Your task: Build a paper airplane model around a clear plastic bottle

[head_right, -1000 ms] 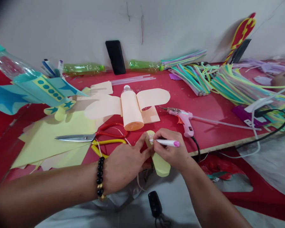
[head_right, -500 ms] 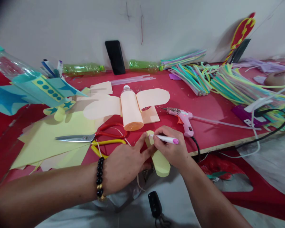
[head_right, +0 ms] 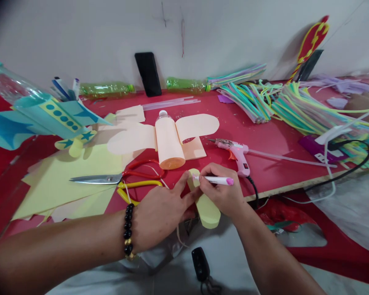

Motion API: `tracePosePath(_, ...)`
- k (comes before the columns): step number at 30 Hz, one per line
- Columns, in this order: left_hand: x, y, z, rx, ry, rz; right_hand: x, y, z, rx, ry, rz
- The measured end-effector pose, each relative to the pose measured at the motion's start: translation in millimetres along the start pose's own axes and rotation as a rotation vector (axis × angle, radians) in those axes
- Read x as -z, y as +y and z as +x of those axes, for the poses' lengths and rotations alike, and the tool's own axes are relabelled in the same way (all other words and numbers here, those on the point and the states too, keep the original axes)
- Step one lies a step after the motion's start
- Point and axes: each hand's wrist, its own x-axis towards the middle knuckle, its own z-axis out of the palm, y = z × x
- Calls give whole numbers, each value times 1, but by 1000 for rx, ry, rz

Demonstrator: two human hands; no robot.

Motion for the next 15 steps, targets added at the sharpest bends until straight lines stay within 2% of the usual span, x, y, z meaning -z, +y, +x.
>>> tracePosePath(12,0,0,0,0,11,13,2,-1,0,6,0,0)
tracePosePath(15,-1,0,0,4,-10,-5,2,-1,-1,-24,41,-2)
